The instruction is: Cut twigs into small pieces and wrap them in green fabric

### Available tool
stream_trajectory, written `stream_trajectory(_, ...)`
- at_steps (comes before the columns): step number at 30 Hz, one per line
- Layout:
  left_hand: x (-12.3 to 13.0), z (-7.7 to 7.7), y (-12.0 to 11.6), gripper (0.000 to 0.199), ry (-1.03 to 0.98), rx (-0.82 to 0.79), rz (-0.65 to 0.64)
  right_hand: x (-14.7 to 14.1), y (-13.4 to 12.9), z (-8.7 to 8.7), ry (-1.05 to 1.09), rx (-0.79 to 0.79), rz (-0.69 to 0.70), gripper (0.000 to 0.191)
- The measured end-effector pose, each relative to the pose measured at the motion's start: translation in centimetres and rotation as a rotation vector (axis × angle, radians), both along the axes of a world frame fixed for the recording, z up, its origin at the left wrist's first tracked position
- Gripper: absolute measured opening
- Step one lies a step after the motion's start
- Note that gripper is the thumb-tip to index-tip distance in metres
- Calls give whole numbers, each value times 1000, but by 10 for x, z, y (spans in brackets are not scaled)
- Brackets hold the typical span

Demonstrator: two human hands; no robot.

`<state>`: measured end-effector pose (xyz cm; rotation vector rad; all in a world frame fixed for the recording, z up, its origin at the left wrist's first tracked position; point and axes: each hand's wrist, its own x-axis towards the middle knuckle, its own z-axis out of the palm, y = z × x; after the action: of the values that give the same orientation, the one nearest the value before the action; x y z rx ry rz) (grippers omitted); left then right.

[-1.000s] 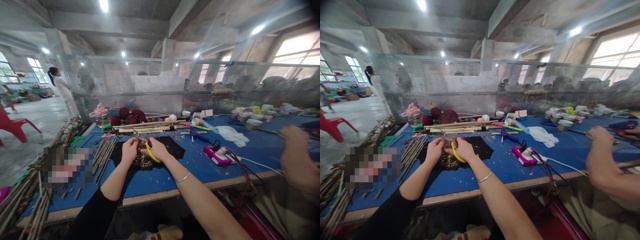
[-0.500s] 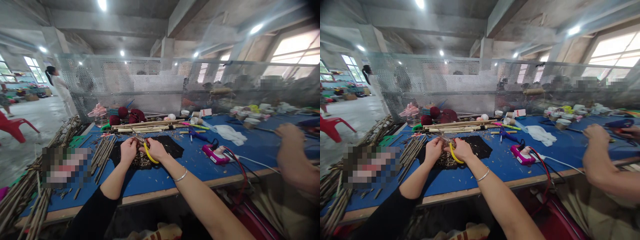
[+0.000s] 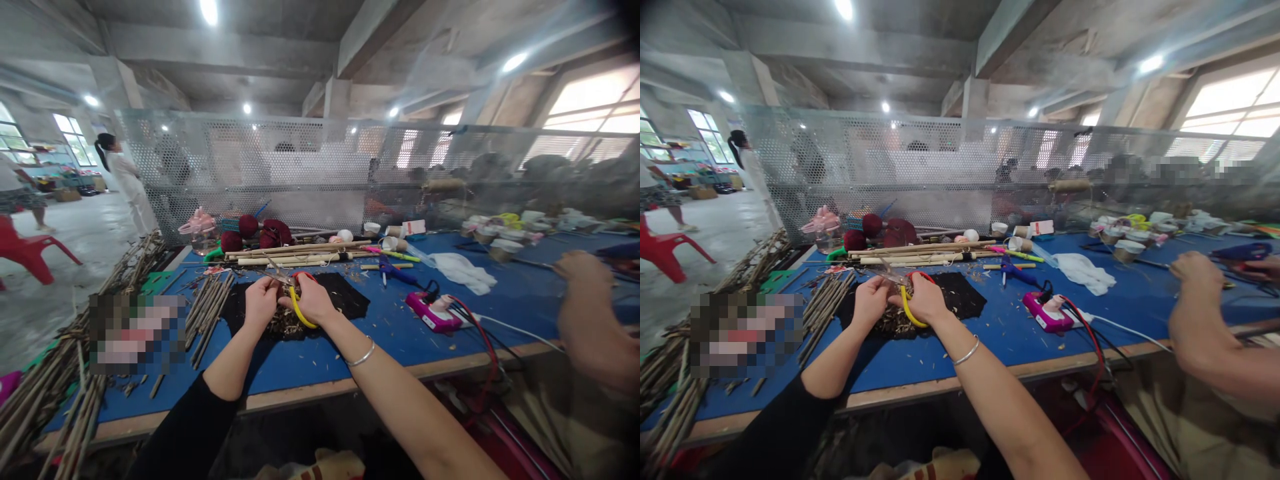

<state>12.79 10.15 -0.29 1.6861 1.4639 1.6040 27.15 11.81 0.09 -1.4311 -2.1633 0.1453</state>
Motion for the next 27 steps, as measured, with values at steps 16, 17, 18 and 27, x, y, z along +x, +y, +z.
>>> stream_trajectory(16, -1, 1, 1, 29, -44, -40, -33, 7, 10, -5, 12, -100, 12, 44)
stream_trajectory(17, -1, 1, 1, 29, -70, -57, -39, 7, 11, -6, 20, -92, 4, 44)
stream_trajectory(18, 0, 1, 1, 29, -102, -78, -40, 7, 12, -6, 35, -82, -6, 43)
stream_trajectory(27, 4, 0, -1, 25, -2, -43, 55, 13, 18, -8, 545, -15, 39, 34)
